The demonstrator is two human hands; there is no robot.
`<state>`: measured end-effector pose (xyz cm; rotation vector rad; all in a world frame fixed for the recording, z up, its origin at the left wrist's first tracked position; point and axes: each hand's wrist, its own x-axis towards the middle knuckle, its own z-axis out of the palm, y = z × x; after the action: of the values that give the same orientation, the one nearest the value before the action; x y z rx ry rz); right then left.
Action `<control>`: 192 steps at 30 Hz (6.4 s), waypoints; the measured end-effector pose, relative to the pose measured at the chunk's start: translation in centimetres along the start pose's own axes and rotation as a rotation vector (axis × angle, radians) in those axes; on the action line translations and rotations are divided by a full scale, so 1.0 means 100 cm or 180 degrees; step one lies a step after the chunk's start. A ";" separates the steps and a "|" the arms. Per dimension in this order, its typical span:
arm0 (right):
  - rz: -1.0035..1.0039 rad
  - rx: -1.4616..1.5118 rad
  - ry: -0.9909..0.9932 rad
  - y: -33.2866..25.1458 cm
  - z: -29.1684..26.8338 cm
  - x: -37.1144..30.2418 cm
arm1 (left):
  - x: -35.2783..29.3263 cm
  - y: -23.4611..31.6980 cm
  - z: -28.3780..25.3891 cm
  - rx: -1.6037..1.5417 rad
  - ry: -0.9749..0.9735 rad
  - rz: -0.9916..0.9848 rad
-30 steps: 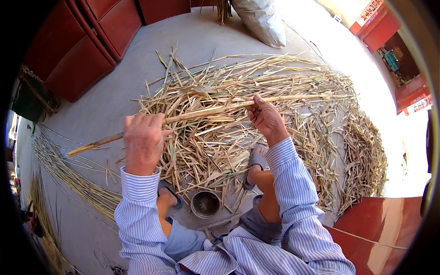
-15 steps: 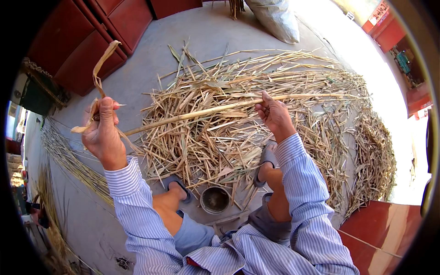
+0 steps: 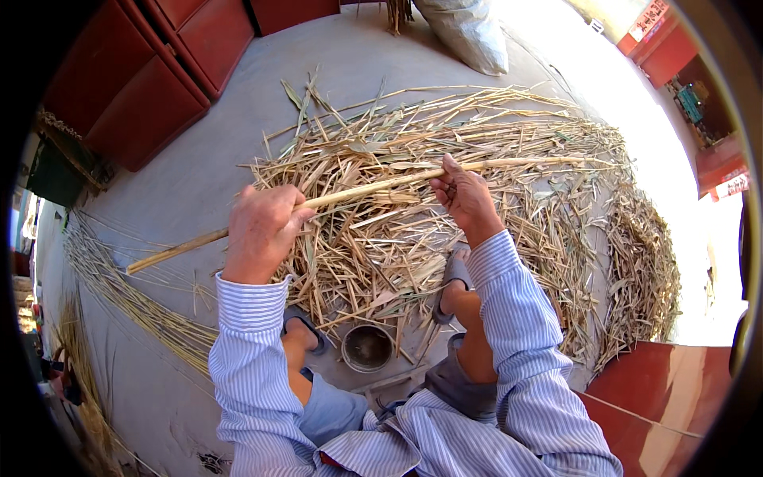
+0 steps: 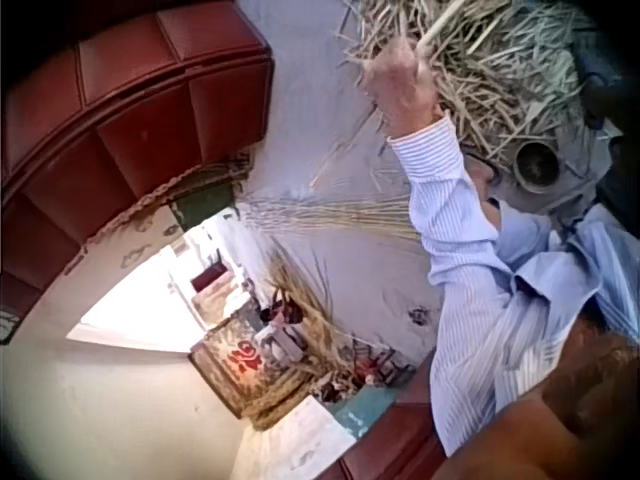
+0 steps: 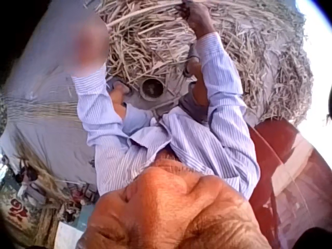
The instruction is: The person sits on the floor and repeatedly strips dried plant material from long stems by hand. The person holds each stem, pulls off the fibrous material, and discards the stripped pieces onto a growing pile on the floor.
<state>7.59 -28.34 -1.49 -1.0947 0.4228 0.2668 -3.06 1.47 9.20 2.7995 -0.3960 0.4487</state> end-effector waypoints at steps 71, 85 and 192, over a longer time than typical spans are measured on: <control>-0.0873 0.0058 -0.0623 -0.035 -0.026 -0.028 | -0.009 -0.060 0.017 -0.2896 0.2094 -0.1756; -0.0941 0.0107 -0.0615 -0.037 -0.028 -0.031 | -0.005 -0.003 0.070 -0.0727 0.0925 0.0256; -0.1059 -0.1136 -0.1506 0.017 0.044 -0.069 | -0.006 0.022 0.073 -0.4531 -0.1007 -0.1579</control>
<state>1.66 -23.69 2.03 -1.3815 -0.2394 0.3014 -2.40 -2.74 2.84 1.4459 -0.0019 -0.3215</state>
